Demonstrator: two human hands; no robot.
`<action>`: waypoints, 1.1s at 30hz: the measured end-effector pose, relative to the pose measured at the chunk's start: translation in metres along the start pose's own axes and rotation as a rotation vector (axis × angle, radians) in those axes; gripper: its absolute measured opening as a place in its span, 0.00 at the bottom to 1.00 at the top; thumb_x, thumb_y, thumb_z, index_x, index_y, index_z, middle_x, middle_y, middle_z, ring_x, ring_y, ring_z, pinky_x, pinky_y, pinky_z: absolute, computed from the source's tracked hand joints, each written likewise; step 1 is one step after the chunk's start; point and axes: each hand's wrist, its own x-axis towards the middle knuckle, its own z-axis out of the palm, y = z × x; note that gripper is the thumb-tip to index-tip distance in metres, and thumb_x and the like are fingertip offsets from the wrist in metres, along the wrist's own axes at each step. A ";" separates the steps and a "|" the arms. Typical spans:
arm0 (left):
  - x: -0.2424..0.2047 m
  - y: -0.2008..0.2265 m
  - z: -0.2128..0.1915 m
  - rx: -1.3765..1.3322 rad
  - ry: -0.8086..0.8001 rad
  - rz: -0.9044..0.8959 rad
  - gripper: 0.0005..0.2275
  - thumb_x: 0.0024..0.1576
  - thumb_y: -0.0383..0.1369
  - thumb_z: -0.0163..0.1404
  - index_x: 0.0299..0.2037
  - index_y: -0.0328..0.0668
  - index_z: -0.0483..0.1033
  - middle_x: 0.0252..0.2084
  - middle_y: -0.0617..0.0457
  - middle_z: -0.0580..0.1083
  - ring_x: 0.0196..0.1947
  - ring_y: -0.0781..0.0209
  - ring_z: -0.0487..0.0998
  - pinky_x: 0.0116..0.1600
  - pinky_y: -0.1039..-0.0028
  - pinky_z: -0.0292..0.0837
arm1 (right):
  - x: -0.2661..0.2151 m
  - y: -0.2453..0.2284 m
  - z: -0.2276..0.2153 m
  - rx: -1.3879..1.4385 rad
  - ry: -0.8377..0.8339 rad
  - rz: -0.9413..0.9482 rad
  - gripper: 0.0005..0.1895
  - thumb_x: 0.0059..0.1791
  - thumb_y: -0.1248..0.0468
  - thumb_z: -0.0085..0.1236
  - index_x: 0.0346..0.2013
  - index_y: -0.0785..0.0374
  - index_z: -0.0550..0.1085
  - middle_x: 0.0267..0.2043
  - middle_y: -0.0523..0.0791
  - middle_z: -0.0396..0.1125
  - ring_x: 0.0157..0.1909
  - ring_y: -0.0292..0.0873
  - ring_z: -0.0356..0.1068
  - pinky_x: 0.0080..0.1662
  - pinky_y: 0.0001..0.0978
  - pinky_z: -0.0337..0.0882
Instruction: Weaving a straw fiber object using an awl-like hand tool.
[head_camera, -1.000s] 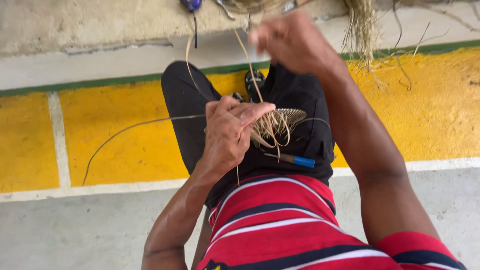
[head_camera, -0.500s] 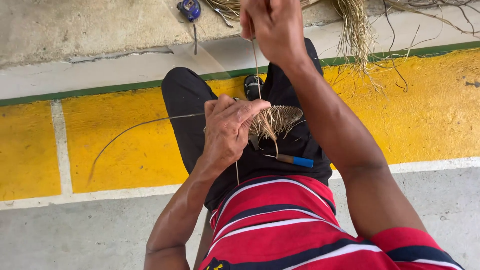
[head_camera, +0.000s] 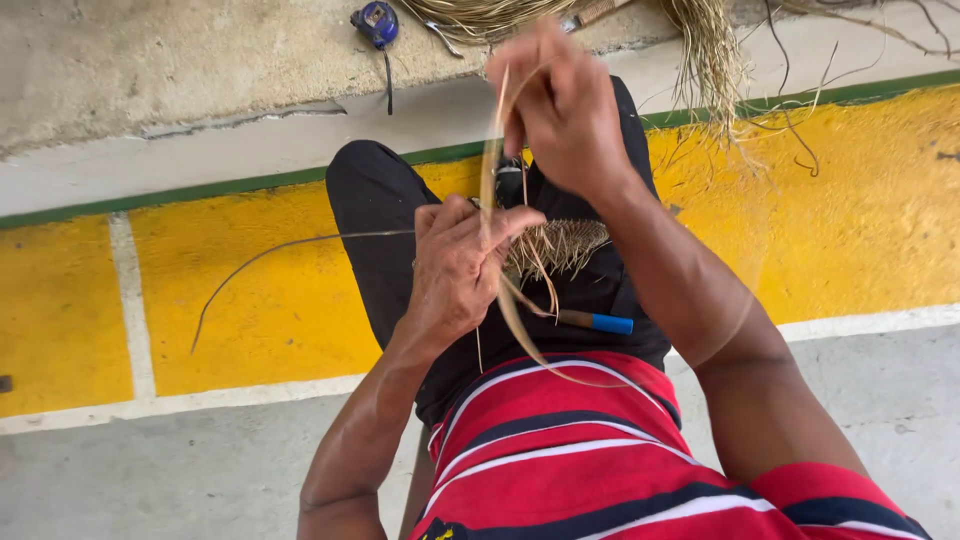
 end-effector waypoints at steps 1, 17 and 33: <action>0.001 0.000 0.000 0.008 -0.007 0.007 0.14 0.61 0.25 0.55 0.53 0.57 0.81 0.30 0.64 0.76 0.36 0.65 0.69 0.51 0.69 0.56 | 0.014 0.012 0.005 0.006 0.011 -0.003 0.07 0.62 0.73 0.41 0.47 0.64 0.69 0.26 0.41 0.69 0.24 0.31 0.73 0.29 0.27 0.71; -0.005 -0.013 0.008 -0.029 0.132 0.064 0.10 0.64 0.29 0.54 0.54 0.54 0.76 0.45 0.60 0.79 0.41 0.64 0.74 0.55 0.69 0.58 | 0.024 -0.009 0.014 0.357 0.111 -0.398 0.03 0.63 0.69 0.50 0.51 0.64 0.72 0.34 0.44 0.69 0.24 0.32 0.67 0.24 0.23 0.67; 0.030 -0.019 0.003 0.034 -0.067 0.104 0.12 0.58 0.23 0.55 0.51 0.47 0.79 0.36 0.58 0.75 0.38 0.58 0.69 0.46 0.64 0.58 | -0.042 0.027 -0.057 0.124 -0.444 0.300 0.11 0.59 0.63 0.48 0.48 0.65 0.75 0.39 0.43 0.73 0.41 0.33 0.74 0.46 0.27 0.78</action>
